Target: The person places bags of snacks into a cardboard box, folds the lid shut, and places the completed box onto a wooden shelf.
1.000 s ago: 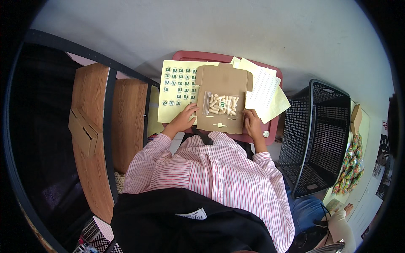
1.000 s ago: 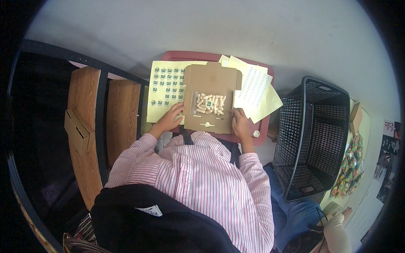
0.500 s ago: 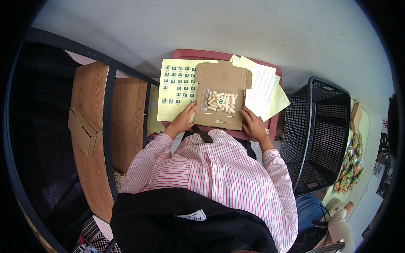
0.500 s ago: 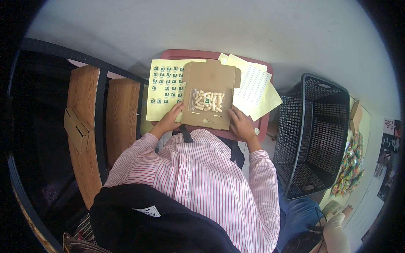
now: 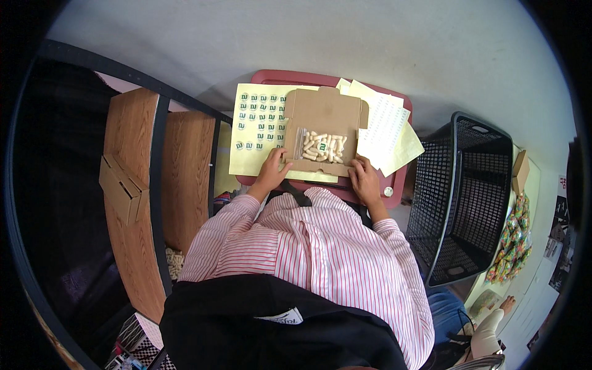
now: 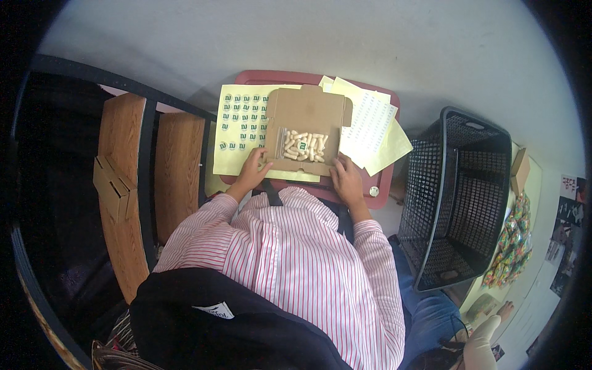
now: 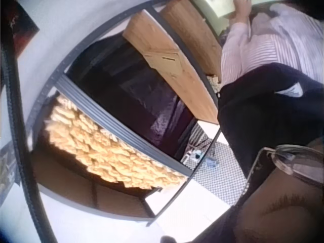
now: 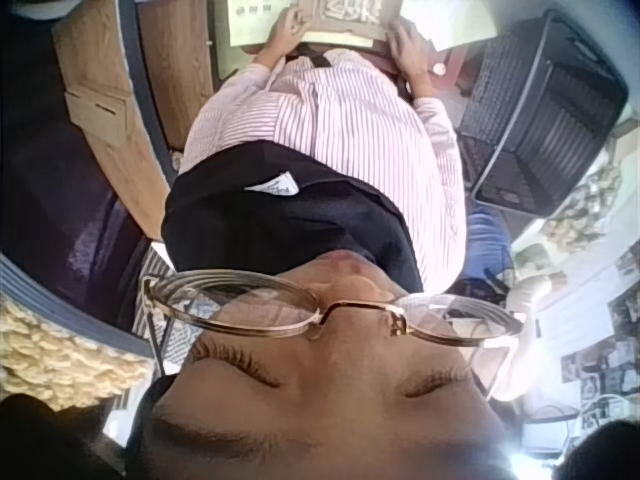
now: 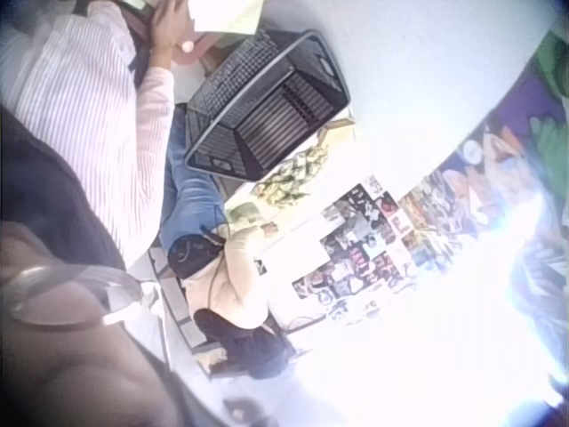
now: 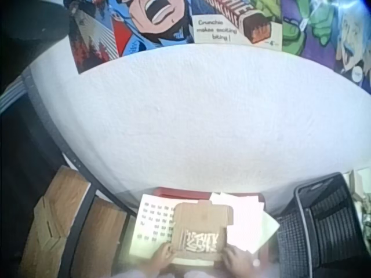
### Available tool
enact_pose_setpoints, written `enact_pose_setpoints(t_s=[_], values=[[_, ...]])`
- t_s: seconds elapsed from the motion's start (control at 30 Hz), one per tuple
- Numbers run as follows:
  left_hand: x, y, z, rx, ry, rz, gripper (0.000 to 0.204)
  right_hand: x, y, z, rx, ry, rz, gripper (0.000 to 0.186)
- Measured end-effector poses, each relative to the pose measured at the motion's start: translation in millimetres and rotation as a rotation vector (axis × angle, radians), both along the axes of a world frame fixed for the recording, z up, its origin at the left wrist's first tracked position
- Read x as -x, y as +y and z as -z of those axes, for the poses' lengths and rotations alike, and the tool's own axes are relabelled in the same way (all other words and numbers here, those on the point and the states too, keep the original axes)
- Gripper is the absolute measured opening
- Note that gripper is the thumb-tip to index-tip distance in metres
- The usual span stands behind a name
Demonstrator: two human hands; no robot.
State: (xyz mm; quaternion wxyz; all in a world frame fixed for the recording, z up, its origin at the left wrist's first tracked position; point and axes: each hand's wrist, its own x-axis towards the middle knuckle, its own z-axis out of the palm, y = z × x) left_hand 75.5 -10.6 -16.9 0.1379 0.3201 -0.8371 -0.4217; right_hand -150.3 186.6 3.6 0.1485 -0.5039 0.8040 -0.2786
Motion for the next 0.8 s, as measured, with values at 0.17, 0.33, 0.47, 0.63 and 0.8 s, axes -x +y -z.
enact_pose_setpoints(t_s=[0.17,0.33,0.47,0.63,0.8], values=[[5.1,3.3,-0.1,0.02,-0.029,0.049,0.02,-1.1,0.0,0.4,0.001,0.091,-0.103,0.024],[3.4,3.0,1.1,0.074,-0.069,0.113,0.014,-0.4,5.3,4.3,0.045,0.19,-0.193,0.021],[2.0,3.8,-0.9,0.108,-0.067,0.143,0.02,1.0,5.9,11.4,0.014,0.124,-0.125,0.021],[-1.4,3.7,-3.9,0.082,-0.056,0.186,0.031,2.2,4.6,6.7,0.084,0.194,-0.208,0.023],[-3.8,2.1,2.1,0.114,-0.065,0.212,0.031,2.0,5.5,4.4,0.015,0.185,-0.239,0.024]])
